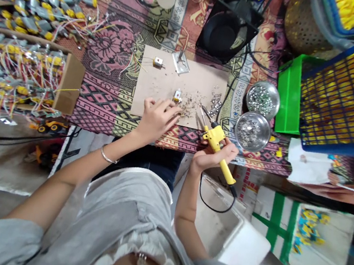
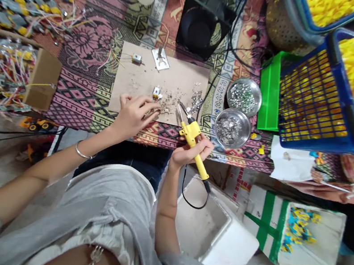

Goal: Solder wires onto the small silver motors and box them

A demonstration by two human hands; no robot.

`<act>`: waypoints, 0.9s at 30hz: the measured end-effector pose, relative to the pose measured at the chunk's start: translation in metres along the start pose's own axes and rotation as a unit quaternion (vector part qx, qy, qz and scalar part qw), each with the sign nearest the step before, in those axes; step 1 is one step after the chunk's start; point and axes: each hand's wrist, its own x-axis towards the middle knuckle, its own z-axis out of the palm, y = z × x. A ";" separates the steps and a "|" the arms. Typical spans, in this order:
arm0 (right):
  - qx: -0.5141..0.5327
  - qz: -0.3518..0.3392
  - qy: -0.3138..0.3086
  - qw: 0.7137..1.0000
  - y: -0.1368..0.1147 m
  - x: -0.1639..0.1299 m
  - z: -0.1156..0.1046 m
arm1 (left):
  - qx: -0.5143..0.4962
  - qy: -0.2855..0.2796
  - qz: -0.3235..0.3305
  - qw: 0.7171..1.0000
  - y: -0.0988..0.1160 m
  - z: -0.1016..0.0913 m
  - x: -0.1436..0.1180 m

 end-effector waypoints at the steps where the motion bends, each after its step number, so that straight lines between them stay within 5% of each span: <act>1: 0.003 0.007 -0.001 1.000 0.001 0.000 -0.001 | -0.013 -0.002 -0.011 1.000 0.000 -0.004 -0.002; 5: 0.027 0.040 0.010 0.999 0.004 0.001 -0.002 | -0.054 -0.070 -0.057 0.994 -0.003 -0.027 -0.009; 10: 0.058 0.054 0.021 0.997 0.004 0.001 -0.002 | -0.009 -0.212 0.002 0.977 -0.009 -0.045 0.006; 16: 0.059 0.057 0.004 0.997 0.006 0.001 -0.005 | 0.077 -0.266 0.100 0.956 -0.003 -0.050 0.027; 22: 0.097 0.088 -0.008 0.991 0.010 0.001 -0.008 | -0.033 -0.322 0.081 0.943 -0.020 -0.062 0.034; 27: 0.130 0.114 -0.005 0.985 0.017 0.002 -0.008 | 0.022 -0.333 0.085 0.939 -0.026 -0.056 0.040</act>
